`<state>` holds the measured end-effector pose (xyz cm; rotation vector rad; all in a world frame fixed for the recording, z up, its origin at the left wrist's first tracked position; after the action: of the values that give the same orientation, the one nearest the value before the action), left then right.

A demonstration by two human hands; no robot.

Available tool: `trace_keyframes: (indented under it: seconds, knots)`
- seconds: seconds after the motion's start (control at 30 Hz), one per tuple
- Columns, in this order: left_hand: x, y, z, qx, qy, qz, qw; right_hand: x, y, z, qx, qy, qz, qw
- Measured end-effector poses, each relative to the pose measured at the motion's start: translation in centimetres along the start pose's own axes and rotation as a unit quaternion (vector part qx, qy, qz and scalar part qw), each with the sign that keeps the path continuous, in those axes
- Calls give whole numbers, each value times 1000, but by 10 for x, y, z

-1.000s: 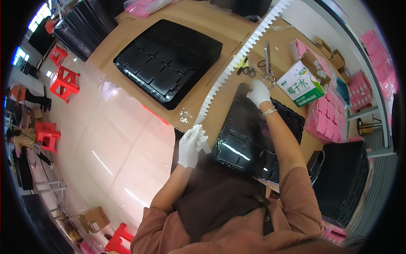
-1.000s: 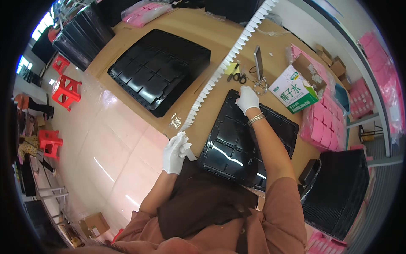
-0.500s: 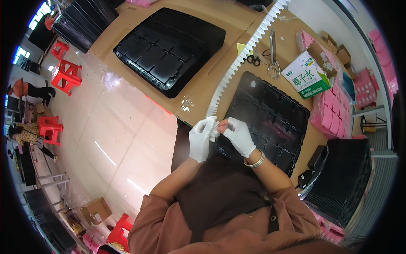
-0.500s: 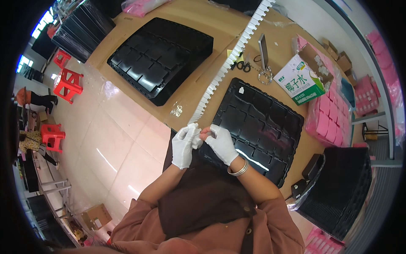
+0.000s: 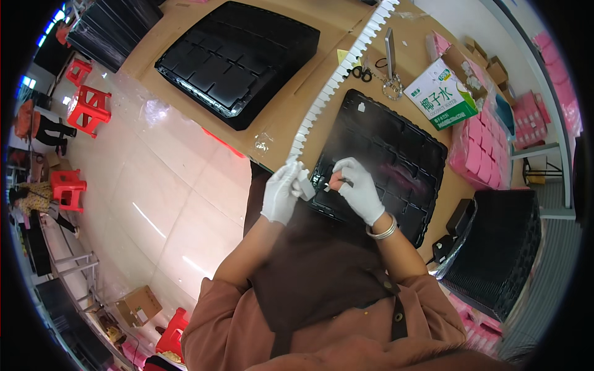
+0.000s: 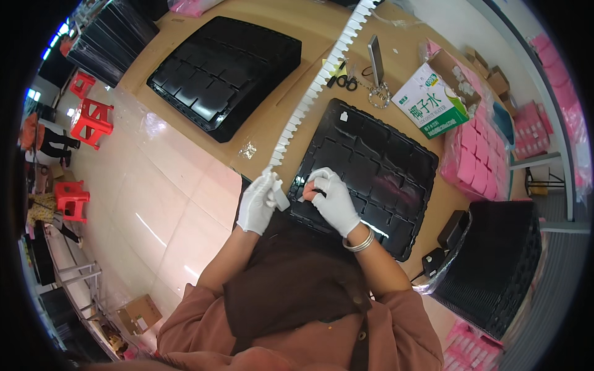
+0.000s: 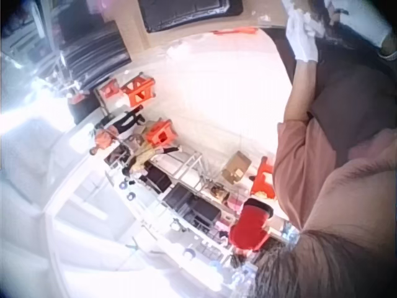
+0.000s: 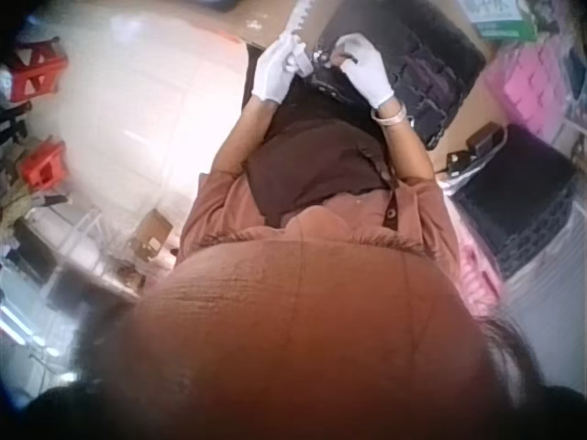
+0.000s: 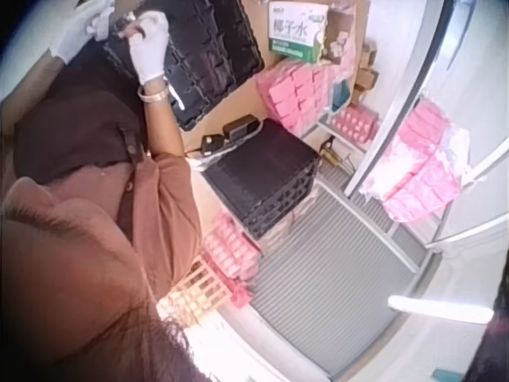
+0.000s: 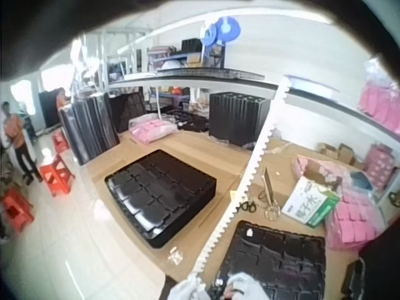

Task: The person applies pink foam inserts and white adhesive tabs to black plastic trays by hand.

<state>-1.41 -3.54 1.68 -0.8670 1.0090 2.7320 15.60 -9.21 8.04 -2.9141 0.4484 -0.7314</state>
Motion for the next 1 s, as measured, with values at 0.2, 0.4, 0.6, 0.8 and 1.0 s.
trace_keyframes:
  seconds: [0.2,0.4,0.6,0.8,1.0]
  knots:
    - [4,8,8,-56,-76,23,995,-24,7,12,-19,245,-92,965]
    - [-5,18,-1,-80,-140,34,986,-22,9,15,-235,-119,-30,964]
    - [-15,22,-2,-96,-130,30,986,-35,11,10,-234,-202,-8,951]
    - [-33,6,0,31,-91,-58,994,-17,17,5,-150,-148,87,974]
    - [-35,2,-3,8,-55,-32,998,18,22,-1,-2,-112,112,987]
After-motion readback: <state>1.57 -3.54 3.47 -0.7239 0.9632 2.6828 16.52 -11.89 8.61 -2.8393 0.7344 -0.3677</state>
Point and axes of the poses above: each hand's wrist, its own y-axis away from the middle knuckle, its own x-axis out of the back of the hand, z = x × y, the point moved 4 cm from there along -y, towards the middle knuckle, and after that the axes turned 9 degrees about z, right-handed, at the moved point
